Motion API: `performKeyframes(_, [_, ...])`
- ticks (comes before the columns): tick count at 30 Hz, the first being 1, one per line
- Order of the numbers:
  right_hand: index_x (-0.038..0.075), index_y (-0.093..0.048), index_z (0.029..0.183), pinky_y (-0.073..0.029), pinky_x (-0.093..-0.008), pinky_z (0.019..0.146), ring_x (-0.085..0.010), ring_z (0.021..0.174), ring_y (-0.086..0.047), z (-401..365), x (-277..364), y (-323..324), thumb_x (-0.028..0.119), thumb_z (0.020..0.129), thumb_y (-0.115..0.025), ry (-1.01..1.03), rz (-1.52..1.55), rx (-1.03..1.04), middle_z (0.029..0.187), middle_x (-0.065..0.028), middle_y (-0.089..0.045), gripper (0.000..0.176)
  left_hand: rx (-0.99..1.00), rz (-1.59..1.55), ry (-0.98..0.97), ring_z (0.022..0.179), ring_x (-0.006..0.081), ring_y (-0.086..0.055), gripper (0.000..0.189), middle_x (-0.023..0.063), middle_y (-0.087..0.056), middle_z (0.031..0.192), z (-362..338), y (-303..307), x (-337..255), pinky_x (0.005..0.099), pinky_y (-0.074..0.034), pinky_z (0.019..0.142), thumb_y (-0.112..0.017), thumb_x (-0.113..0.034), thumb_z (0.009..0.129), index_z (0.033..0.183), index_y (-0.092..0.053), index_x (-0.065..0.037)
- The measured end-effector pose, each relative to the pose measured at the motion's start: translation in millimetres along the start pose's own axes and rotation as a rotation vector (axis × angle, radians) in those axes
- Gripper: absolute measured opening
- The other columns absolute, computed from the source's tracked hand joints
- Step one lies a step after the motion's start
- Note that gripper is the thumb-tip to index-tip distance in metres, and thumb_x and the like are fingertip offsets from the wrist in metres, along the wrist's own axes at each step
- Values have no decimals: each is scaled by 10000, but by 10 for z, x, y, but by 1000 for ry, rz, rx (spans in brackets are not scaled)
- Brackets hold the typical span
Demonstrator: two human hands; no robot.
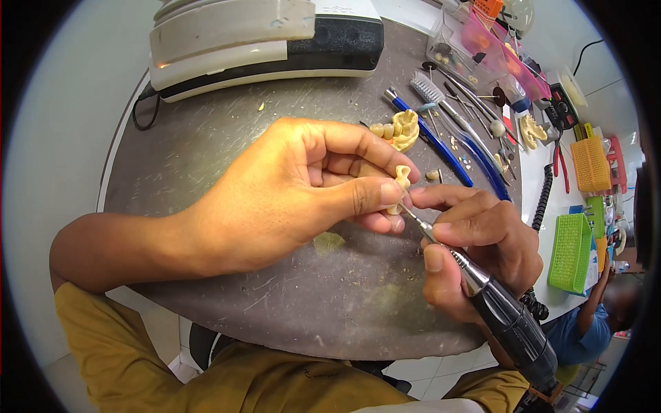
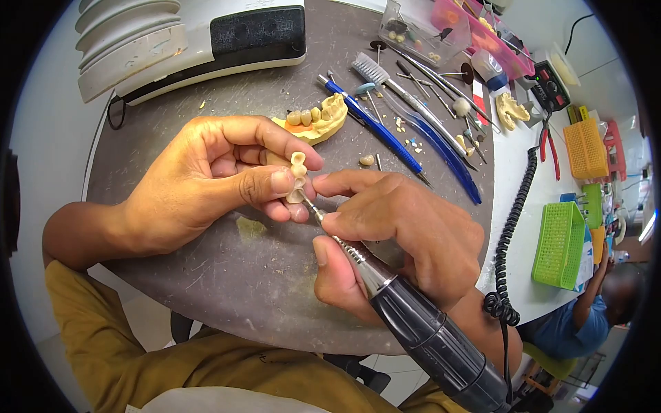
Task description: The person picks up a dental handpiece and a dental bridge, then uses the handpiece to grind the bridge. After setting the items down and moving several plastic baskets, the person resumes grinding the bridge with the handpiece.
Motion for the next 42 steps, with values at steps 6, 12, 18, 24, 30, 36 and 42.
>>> performKeyframes(6, [11,-529,940,-494,-508,912,-339,906,-650,-10,9,29,16,795,-653,19,47,-5,763,-102,-566,191,30,34,-100,941,145,-653,249,117,-648,1048,12,-12,-7,276,-547,874,-589,-86,945,1156,-570,46])
performKeyframes(12, [4,-521,931,-481,-548,929,-329,889,-648,5,19,32,33,806,-646,64,-50,-18,749,-110,-553,179,32,17,-87,1034,204,-644,185,142,-617,1127,11,-10,-12,324,-530,942,-589,-49,935,1094,-573,44])
performKeyframes(18, [-5,-521,919,-489,-528,922,-341,900,-646,16,3,22,29,805,-646,60,-22,-2,761,-114,-557,172,47,-24,-78,1044,210,-642,200,150,-614,1131,8,-13,-3,323,-531,946,-573,-64,949,1115,-554,45])
performKeyframes(24, [-4,-528,917,-498,-506,908,-355,919,-650,17,7,7,0,786,-652,-12,-36,5,772,-115,-564,180,52,-33,-75,1048,200,-638,209,147,-615,1123,2,-17,3,304,-529,941,-573,-78,952,1121,-550,44])
performKeyframes(30, [-6,-543,942,-486,-506,920,-366,940,-645,32,10,-1,-34,762,-654,78,-61,40,792,-117,-579,213,64,-29,-98,1058,187,-624,213,142,-619,1111,6,-16,1,289,-528,931,-584,-90,948,1117,-556,37])
performKeyframes(36, [-10,-554,946,-486,-524,913,-365,923,-650,1,-29,-1,-51,743,-663,30,-15,9,781,-121,-585,234,59,-32,-88,1058,192,-627,221,139,-620,1108,9,-11,3,283,-529,926,-595,-98,943,1114,-558,38])
performKeyframes(42, [-4,-547,946,-483,-512,915,-366,944,-646,-1,-31,2,-32,755,-667,12,-13,18,787,-120,-580,228,59,-24,-88,1046,194,-634,225,140,-619,1106,12,-16,1,281,-531,921,-597,-98,942,1116,-556,38])
Point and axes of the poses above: each hand's wrist, its own z-axis towards the middle knuckle, its own y-axis out of the back of the hand, x = y × z, the point moved 6 cm from there along z, towards the middle knuckle
